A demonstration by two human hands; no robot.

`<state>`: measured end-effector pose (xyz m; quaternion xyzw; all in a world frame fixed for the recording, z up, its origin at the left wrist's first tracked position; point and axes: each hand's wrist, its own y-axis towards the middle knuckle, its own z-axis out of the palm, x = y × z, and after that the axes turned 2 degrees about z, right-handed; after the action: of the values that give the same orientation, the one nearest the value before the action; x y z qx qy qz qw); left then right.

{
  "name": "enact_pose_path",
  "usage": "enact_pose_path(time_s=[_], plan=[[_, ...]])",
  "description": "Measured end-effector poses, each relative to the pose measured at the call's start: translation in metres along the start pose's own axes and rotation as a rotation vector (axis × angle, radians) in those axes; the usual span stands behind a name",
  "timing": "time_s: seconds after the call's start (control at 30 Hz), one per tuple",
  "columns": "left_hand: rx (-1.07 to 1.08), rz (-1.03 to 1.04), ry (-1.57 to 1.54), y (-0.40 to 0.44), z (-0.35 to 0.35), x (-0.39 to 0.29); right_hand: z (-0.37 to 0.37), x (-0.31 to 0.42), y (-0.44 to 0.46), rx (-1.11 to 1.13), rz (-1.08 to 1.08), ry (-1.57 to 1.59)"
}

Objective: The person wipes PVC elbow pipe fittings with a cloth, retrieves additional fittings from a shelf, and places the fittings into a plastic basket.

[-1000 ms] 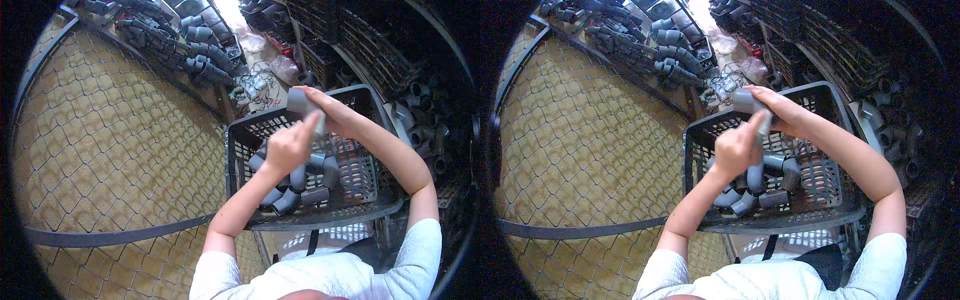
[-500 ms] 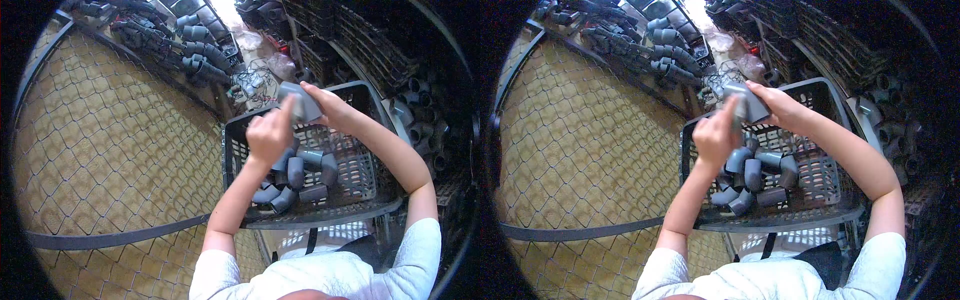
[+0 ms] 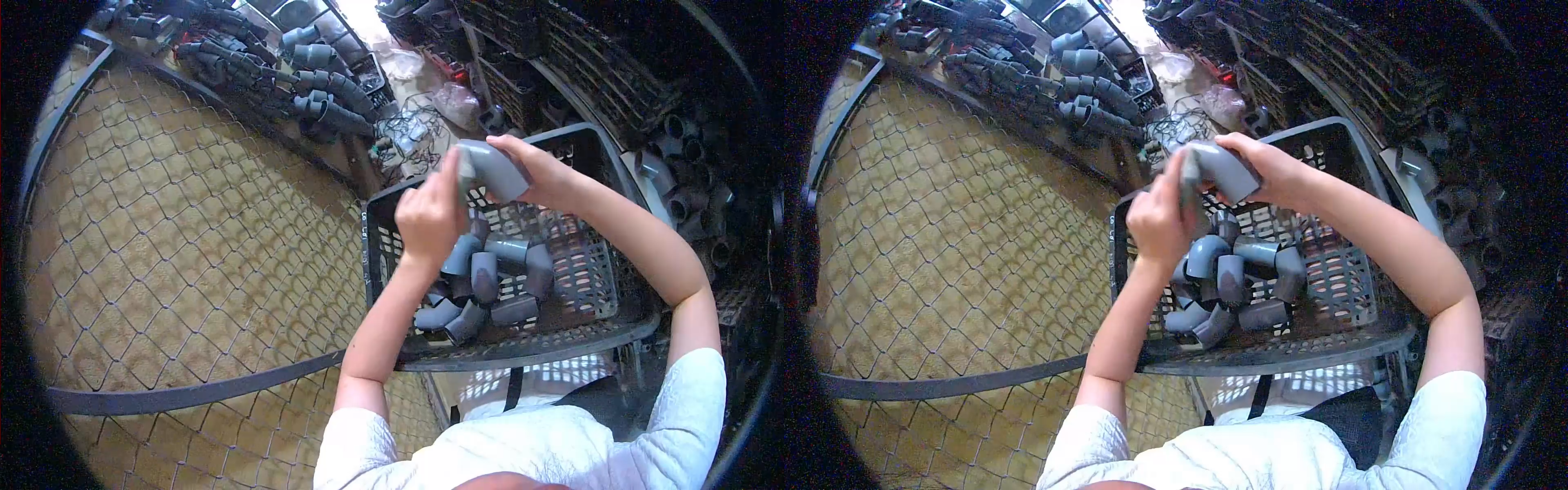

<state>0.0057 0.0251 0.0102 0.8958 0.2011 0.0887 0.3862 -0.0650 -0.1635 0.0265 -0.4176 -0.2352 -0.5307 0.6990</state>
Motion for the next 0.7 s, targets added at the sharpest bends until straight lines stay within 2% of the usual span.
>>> enact_pose_path(time_s=[0.1, 0.13, 0.2, 0.23, 0.27, 0.33, 0.37, 0.4, 0.43, 0.47, 0.5, 0.57, 0.6, 0.67, 0.7], plan=[[0.003, 0.192, -0.171, -0.007, -0.001, -0.027, -0.004, -0.004, 0.005, 0.004, 0.016, -0.068], [0.005, 0.285, -0.09, -0.005, -0.004, -0.03, -0.005, -0.004, 0.006, -0.008, 0.007, -0.069], [-0.021, 0.241, -0.1, -0.005, 0.001, -0.012, -0.005, -0.003, 0.007, -0.028, -0.01, -0.072], [0.037, 0.118, -0.156, -0.004, -0.001, 0.001, -0.004, 0.002, 0.002, 0.045, -0.007, -0.077], [-0.005, -0.012, -0.209, -0.002, 0.0, 0.008, 0.0, 0.002, -0.002, 0.011, -0.011, -0.113], [0.001, -0.039, -0.205, -0.005, 0.003, 0.013, 0.009, 0.002, -0.009, -0.064, -0.028, -0.191], [-0.047, -0.02, -0.266, -0.007, 0.004, 0.005, 0.006, 0.004, -0.01, 0.069, 0.011, -0.159], [-0.09, -0.004, -0.33, -0.011, 0.007, -0.006, 0.006, 0.002, -0.012, 0.082, 0.002, -0.15], [-0.171, 0.091, -0.404, -0.008, 0.009, -0.014, 0.006, 0.001, -0.011, 0.051, -0.016, -0.172], [-0.198, 0.27, -0.395, -0.006, 0.009, -0.017, 0.006, 0.0, -0.009, 0.023, -0.033, -0.196], [-0.036, 0.358, -0.296, -0.008, 0.001, -0.015, 0.005, 0.0, -0.007, 0.051, 0.005, -0.125], [0.052, 0.359, -0.207, -0.01, -0.004, -0.003, 0.006, 0.001, -0.006, 0.107, 0.085, 0.018], [-0.021, 0.276, -0.216, -0.012, 0.007, 0.007, 0.007, 0.003, -0.007, 0.068, 0.12, -0.046], [0.029, -0.03, -0.204, -0.005, 0.011, 0.012, -0.002, 0.003, -0.004, 0.109, -0.012, -0.15], [0.082, -0.022, -0.185, -0.006, 0.01, 0.012, -0.006, 0.002, -0.002, 0.11, -0.009, -0.17]])
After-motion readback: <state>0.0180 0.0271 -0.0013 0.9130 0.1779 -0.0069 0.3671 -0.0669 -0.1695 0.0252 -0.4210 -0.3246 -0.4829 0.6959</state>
